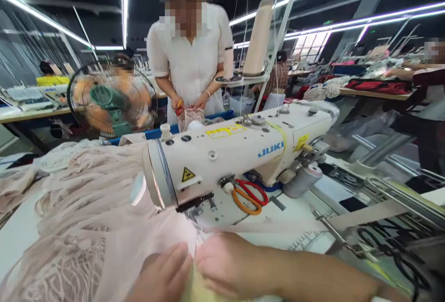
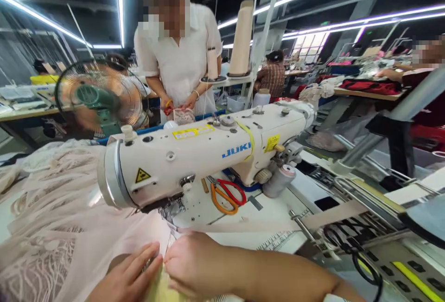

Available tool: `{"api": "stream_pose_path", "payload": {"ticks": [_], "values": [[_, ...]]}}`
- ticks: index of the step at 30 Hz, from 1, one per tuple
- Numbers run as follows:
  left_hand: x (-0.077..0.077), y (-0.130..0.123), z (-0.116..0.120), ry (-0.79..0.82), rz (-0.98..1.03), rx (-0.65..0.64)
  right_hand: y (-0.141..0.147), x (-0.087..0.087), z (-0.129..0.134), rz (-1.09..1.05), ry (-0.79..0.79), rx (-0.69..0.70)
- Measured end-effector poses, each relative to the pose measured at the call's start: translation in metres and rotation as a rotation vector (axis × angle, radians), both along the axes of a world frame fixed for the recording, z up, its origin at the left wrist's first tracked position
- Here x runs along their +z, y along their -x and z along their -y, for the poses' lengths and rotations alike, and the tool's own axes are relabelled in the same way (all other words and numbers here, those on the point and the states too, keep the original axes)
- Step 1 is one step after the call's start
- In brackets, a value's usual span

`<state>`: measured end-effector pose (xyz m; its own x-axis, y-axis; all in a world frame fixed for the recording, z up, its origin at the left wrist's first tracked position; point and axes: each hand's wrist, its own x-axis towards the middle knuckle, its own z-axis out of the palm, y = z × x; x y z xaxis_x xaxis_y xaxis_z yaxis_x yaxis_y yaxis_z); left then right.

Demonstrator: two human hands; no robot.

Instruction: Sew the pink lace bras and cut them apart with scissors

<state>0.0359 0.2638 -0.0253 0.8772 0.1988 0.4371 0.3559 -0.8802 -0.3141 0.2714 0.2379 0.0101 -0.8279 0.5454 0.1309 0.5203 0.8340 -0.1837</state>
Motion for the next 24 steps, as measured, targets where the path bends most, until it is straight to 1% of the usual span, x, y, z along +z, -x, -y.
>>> {"api": "stream_pose_path", "payload": {"ticks": [1,3,5,6,11,19,24], "values": [[0.004,0.000,0.004,0.049,0.028,0.036,-0.001,0.004,0.003,0.012,0.011,-0.004],[0.008,-0.001,0.011,0.187,-0.050,0.094,-0.003,0.009,0.004,0.017,0.041,0.008],[0.010,-0.001,0.015,0.270,-0.095,0.101,-0.004,0.008,0.003,0.003,0.077,0.012],[0.010,-0.002,0.016,0.285,-0.096,0.091,-0.004,0.007,0.003,-0.003,0.090,0.012],[0.012,-0.004,0.019,0.291,-0.098,0.078,-0.005,0.005,0.006,-0.040,0.084,0.005],[0.006,-0.007,0.022,0.335,-0.058,0.097,-0.003,0.002,0.008,-0.126,0.058,0.002],[0.006,-0.008,0.020,0.335,-0.039,0.103,-0.003,0.001,0.007,-0.190,0.066,0.016]]}}
